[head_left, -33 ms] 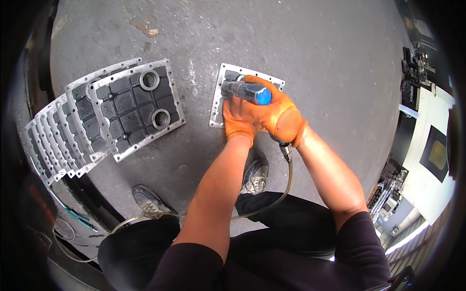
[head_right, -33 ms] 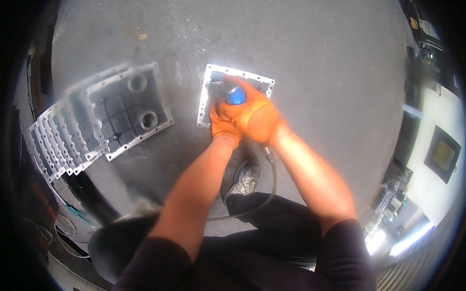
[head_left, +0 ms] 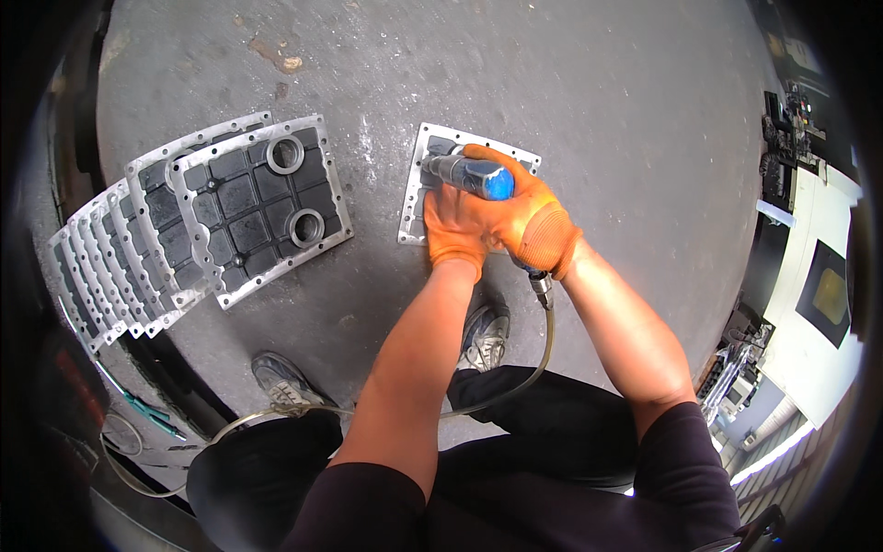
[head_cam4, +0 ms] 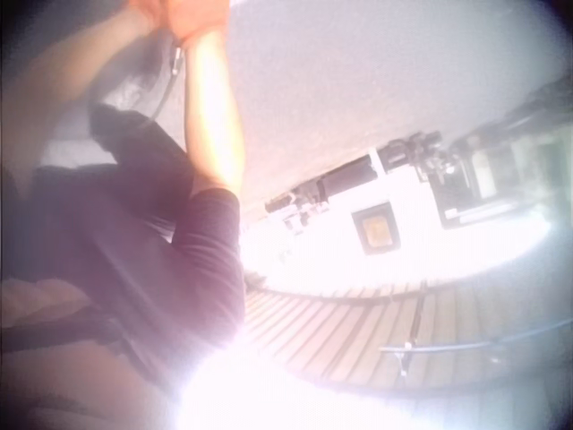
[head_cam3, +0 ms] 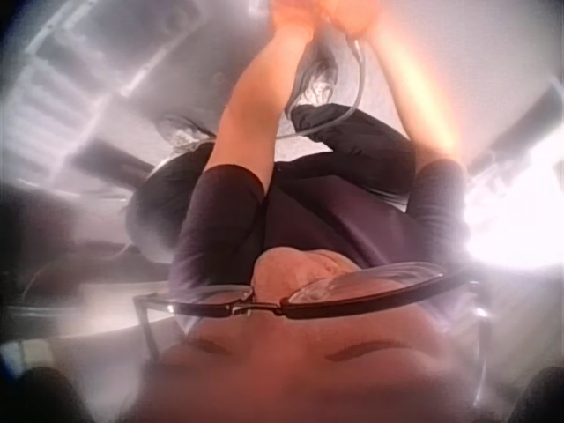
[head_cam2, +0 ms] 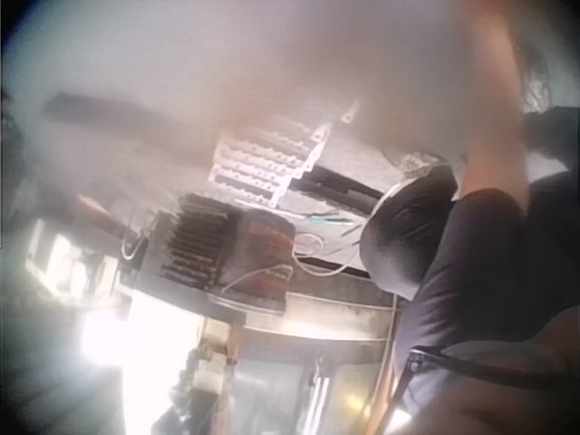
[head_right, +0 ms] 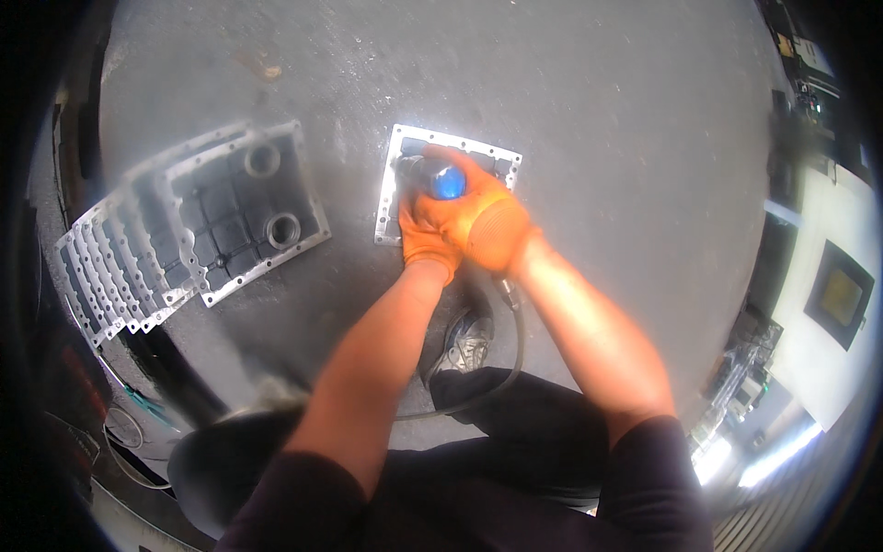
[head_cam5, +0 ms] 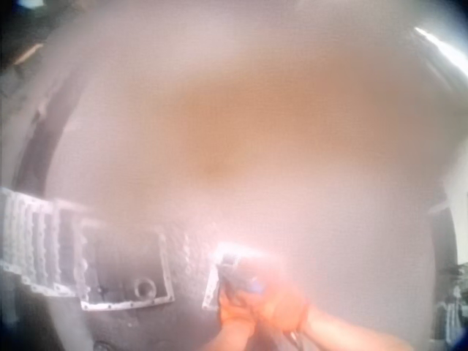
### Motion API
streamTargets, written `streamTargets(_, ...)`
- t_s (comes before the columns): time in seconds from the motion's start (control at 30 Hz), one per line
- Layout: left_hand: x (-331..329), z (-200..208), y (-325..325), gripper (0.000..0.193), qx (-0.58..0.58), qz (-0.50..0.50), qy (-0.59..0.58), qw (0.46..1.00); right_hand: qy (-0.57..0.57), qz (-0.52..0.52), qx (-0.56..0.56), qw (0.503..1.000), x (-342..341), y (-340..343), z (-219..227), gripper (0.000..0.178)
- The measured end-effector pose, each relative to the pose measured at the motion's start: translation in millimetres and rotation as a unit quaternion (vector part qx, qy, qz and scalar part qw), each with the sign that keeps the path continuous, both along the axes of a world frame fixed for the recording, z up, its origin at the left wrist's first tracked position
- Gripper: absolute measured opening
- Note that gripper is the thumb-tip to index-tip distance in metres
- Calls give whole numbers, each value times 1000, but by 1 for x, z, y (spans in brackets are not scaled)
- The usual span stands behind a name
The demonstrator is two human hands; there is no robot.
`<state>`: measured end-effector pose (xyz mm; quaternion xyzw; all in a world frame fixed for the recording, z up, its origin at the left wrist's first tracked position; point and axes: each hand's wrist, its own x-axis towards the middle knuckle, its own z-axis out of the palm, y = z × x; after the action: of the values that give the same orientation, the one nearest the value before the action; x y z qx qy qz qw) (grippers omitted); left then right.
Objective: The person uses a pneumatic impact wrench to fasten bolts onto several rectangular metal plates laid on the floor. They systematically move from one plate to the next, tightening multiple bolts on each piece.
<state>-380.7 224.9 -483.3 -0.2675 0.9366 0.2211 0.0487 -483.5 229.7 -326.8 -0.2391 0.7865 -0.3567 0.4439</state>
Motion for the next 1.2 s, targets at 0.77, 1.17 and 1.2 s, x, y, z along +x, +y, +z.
streamTargets(0.77, 4, -66, 32, 75, 476, 192, 193, 837, -22, 82, 172, 981, -20, -57, 9, 67)
streamTargets(1.17, -1, -17, 12, 92, 46, -84, -92, 991, -52, -52, 52, 996, -33, -24, 0, 70)
streamTargets(1.2, 2, -15, 11, 94, 42, -101, -109, 988, -41, -66, 71, 994, -36, -29, 2, 70)
